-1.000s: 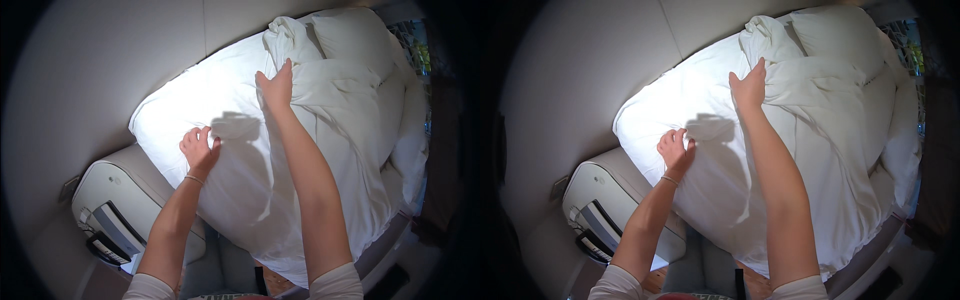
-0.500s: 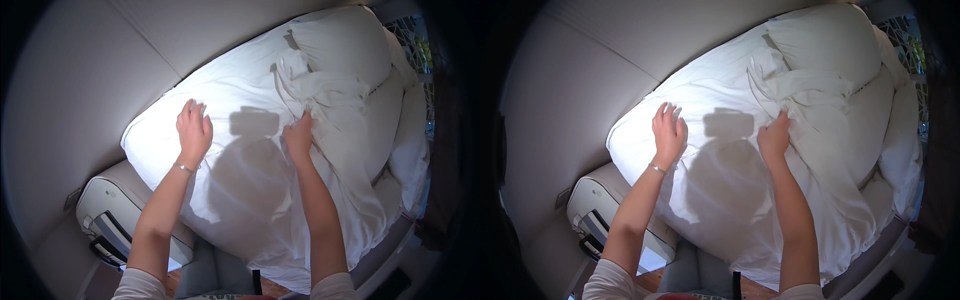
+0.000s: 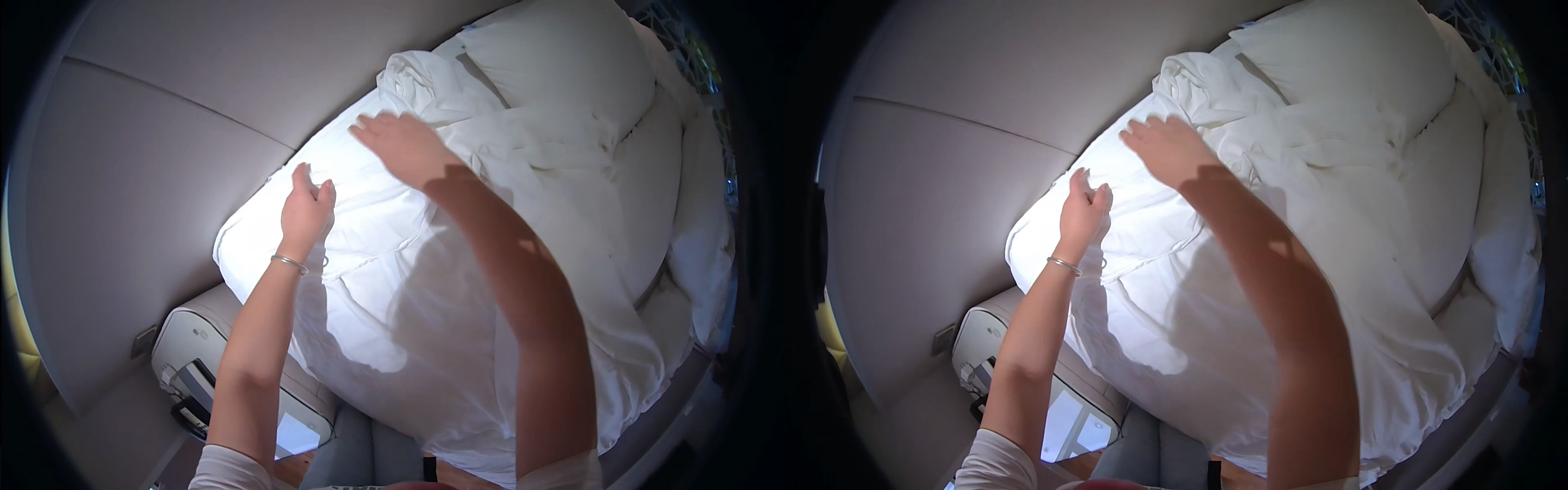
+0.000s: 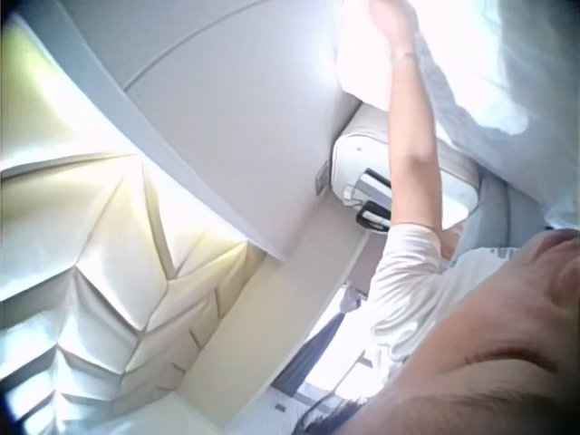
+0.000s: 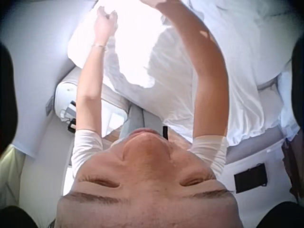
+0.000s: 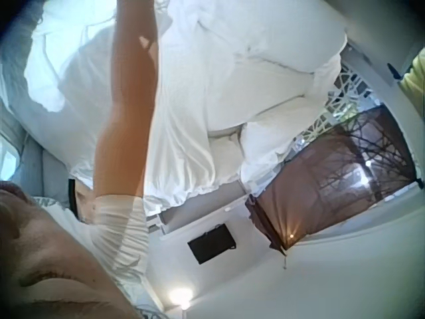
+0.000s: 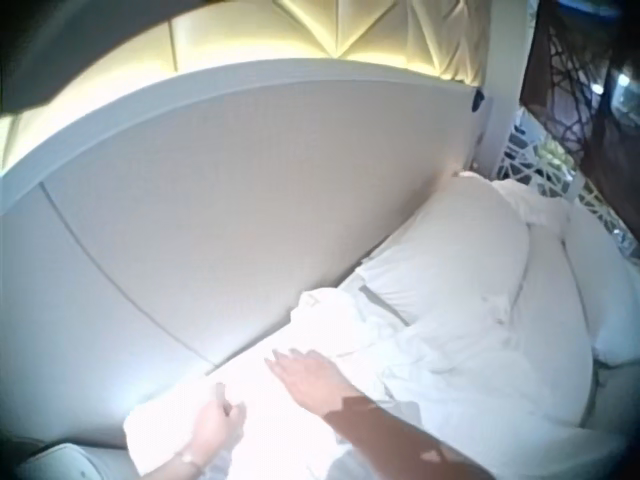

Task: The person spreads a white sheet over a mattress, smooths it, and then places a white duvet on top. They adjust the duvet and tuck the sheet under the mattress edges to make the bed.

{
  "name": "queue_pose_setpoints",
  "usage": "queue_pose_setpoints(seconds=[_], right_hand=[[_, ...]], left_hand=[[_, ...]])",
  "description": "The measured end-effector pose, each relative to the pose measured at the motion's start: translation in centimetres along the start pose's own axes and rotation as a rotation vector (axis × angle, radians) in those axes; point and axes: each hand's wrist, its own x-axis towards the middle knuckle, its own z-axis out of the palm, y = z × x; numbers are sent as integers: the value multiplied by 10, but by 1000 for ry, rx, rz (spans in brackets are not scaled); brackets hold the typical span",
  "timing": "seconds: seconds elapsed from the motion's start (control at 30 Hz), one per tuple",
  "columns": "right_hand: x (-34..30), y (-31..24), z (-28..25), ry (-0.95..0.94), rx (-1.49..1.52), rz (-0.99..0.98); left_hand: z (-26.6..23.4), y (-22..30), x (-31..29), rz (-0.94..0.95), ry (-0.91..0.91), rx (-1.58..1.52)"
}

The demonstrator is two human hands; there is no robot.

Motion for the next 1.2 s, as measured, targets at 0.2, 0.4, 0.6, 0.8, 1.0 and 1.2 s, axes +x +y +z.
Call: queue_pose_setpoints(seconds=[0.2, 0.4, 0.6, 0.8, 1.0, 1.2], right_hand=[[-28, 27, 20, -542, -206, 618], [-5, 29, -13, -833, -235, 689], [12, 36, -17, 182, -73, 693], [-67, -71, 8, -97, 15, 272], [-202, -80, 0, -240, 252, 666], [-185, -102, -37, -147, -223, 830]], left_hand=[[3, -33, 20, 74, 20, 52], [-10, -15, 9, -15, 44, -203], [4, -10, 9, 406, 213, -541], [13, -30, -51, 380, 166, 176], [58, -69, -179, 558, -102, 329], [61, -83, -250, 578, -277, 297]])
